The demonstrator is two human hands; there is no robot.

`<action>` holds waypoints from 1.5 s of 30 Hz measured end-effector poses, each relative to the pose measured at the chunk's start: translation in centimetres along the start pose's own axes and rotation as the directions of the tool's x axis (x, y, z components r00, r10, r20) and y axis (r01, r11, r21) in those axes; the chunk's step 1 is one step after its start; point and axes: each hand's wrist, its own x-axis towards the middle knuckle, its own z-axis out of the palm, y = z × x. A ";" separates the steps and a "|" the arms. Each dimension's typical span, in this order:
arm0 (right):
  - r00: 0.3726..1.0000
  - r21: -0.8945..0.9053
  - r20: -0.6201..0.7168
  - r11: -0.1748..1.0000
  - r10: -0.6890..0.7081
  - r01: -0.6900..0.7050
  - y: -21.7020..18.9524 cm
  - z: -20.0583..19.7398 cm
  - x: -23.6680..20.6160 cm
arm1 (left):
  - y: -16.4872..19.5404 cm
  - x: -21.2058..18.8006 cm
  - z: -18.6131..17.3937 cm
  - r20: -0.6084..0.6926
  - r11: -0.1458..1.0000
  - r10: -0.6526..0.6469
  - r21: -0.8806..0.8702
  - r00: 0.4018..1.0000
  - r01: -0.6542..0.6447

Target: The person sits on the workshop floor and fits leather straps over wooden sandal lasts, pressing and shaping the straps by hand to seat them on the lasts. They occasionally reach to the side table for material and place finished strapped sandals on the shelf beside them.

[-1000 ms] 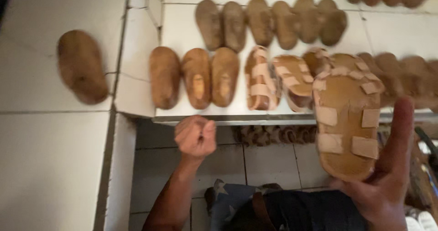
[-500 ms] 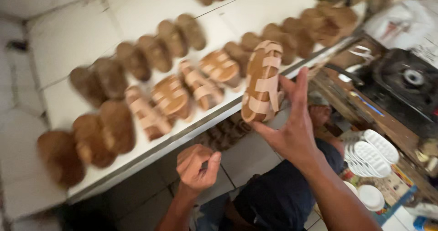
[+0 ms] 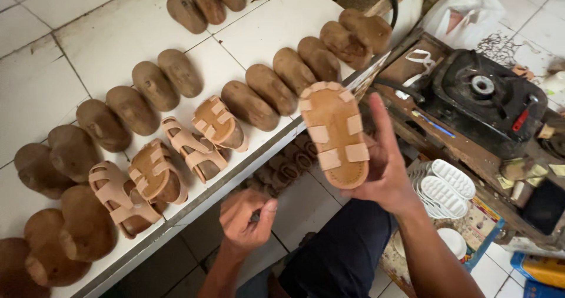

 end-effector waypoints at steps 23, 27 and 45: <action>0.919 -0.924 -0.091 0.312 0.384 -0.222 -1.7 -11.5 31.1 | -4.0 1.1 -0.6 0.115 0.892 -0.116 0.448 0.987 0.052; 0.902 -0.888 0.042 0.430 0.431 -0.163 1.2 -12.3 34.7 | -6.1 -0.7 0.0 0.133 0.811 0.114 0.561 0.985 -0.169; 0.959 -0.775 0.049 0.595 -0.278 0.212 -0.8 -17.2 19.3 | -6.4 -1.2 -0.4 0.173 0.832 0.194 0.492 0.966 -0.255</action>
